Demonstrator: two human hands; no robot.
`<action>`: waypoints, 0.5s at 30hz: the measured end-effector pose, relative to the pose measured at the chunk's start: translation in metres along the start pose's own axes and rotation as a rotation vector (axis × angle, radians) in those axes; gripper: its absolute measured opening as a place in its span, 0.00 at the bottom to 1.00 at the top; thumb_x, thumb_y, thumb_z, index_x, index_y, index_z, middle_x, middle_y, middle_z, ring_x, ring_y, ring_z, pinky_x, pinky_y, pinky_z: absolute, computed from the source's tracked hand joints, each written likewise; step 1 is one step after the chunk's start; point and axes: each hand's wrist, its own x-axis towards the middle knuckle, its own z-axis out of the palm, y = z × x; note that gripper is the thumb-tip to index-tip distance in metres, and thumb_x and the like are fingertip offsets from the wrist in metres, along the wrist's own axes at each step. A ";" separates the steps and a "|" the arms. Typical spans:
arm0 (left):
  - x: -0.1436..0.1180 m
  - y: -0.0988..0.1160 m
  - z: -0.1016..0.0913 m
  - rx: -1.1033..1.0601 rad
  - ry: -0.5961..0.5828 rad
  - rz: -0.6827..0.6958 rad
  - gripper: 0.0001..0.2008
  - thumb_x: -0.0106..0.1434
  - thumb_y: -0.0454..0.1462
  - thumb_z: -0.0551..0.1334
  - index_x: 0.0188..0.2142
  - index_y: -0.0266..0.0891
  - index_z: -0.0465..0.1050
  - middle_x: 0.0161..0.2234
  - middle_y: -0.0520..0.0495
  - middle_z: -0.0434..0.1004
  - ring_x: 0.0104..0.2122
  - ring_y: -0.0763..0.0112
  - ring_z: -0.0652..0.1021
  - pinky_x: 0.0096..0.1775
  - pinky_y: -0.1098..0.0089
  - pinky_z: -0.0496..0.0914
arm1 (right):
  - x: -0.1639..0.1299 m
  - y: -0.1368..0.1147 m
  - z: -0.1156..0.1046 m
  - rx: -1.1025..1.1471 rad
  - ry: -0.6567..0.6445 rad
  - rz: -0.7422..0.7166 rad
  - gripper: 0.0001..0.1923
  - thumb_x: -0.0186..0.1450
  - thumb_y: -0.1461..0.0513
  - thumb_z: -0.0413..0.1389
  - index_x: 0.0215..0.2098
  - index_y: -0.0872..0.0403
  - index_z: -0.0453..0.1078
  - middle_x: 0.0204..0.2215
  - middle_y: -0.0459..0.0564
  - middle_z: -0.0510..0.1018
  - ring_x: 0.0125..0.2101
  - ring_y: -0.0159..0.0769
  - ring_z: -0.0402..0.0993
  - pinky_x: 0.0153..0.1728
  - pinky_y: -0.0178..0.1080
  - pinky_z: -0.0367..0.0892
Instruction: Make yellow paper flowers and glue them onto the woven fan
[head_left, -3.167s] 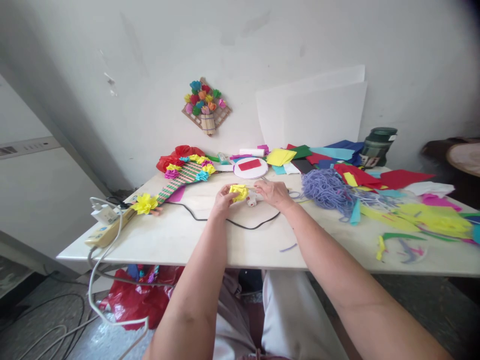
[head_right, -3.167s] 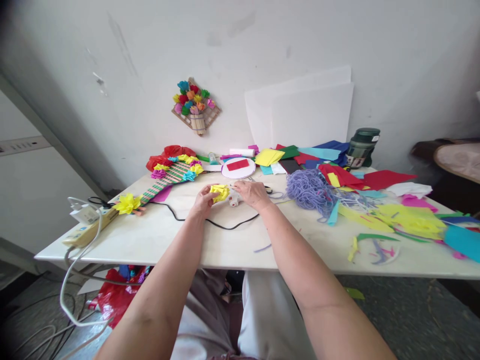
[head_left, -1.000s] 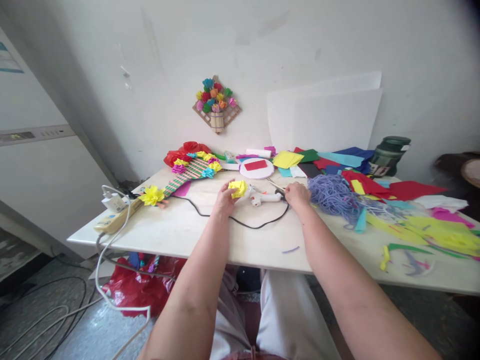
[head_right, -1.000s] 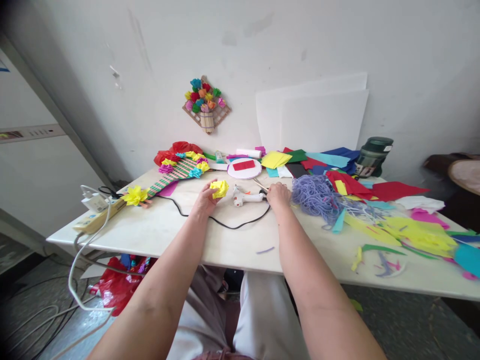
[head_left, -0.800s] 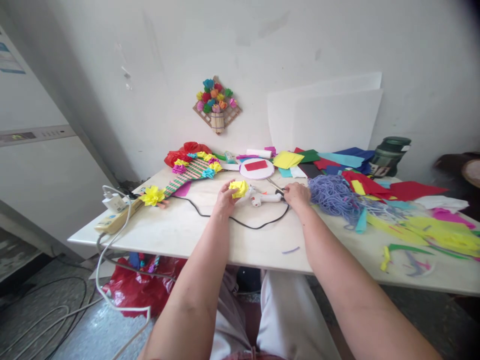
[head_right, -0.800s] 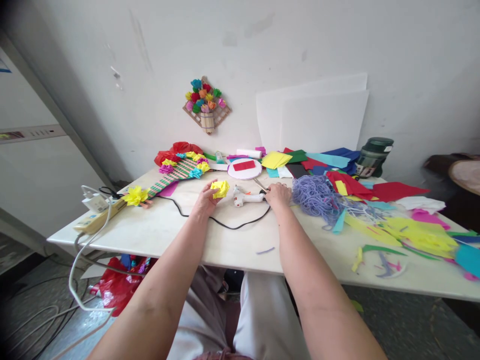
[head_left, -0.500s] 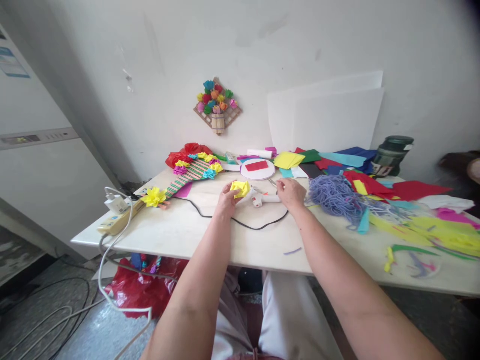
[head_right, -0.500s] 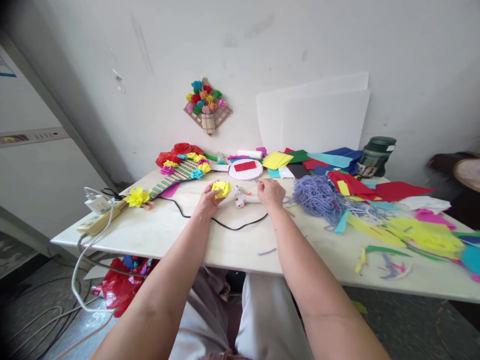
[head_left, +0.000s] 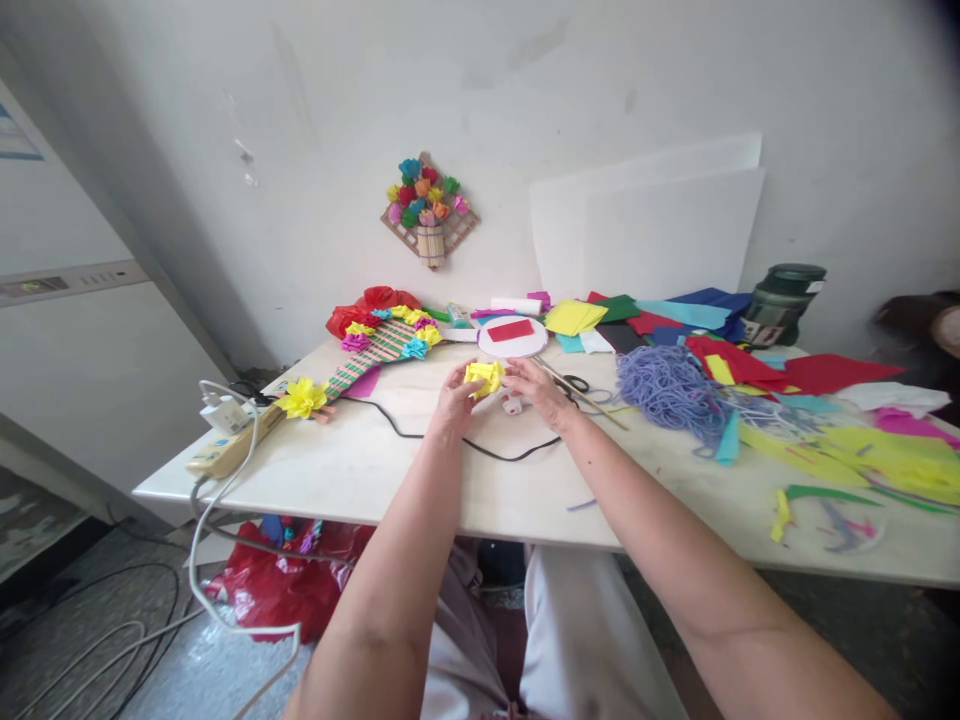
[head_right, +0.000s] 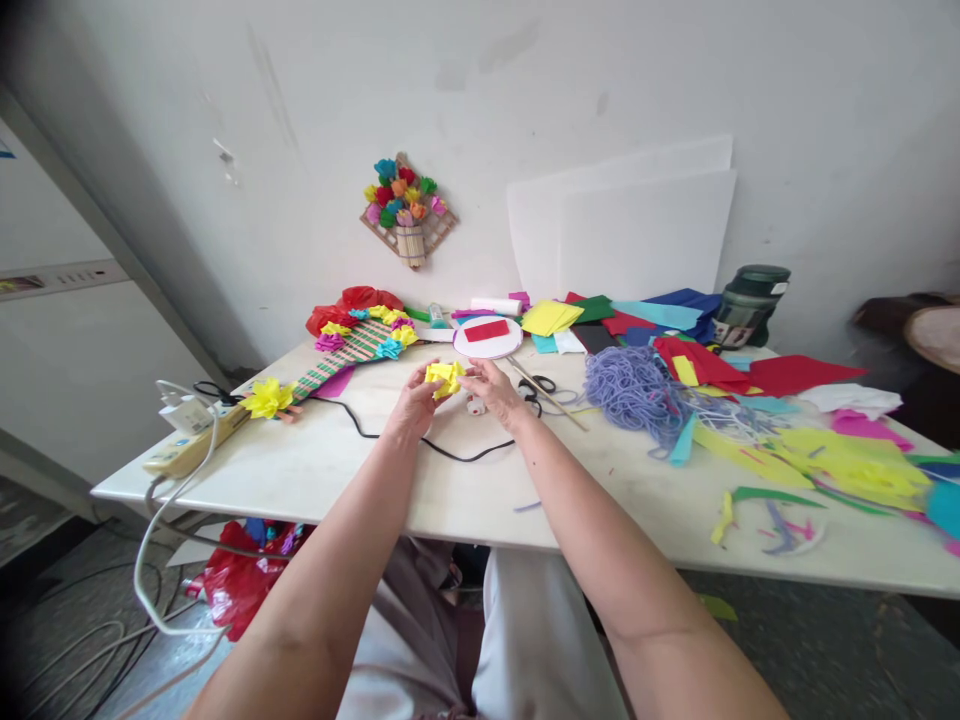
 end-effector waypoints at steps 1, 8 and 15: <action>0.000 0.000 0.001 0.007 -0.009 0.000 0.26 0.40 0.32 0.68 0.42 0.40 0.70 0.40 0.48 0.75 0.38 0.66 0.76 0.42 0.63 0.69 | 0.000 0.000 0.002 0.007 -0.006 0.004 0.31 0.50 0.55 0.62 0.50 0.53 0.63 0.47 0.53 0.72 0.43 0.37 0.71 0.42 0.40 0.68; -0.001 -0.006 0.005 0.071 -0.072 0.002 0.26 0.40 0.32 0.69 0.42 0.38 0.72 0.37 0.47 0.77 0.37 0.65 0.76 0.42 0.64 0.68 | 0.007 0.010 0.010 -0.045 0.061 -0.005 0.27 0.48 0.65 0.59 0.47 0.53 0.64 0.39 0.49 0.74 0.35 0.33 0.73 0.35 0.37 0.72; 0.000 -0.010 0.007 0.095 -0.045 0.031 0.24 0.40 0.32 0.69 0.40 0.38 0.73 0.35 0.47 0.77 0.35 0.67 0.76 0.41 0.66 0.68 | 0.009 0.015 0.010 -0.133 0.074 -0.032 0.27 0.51 0.67 0.56 0.50 0.54 0.64 0.42 0.53 0.75 0.36 0.35 0.74 0.33 0.37 0.73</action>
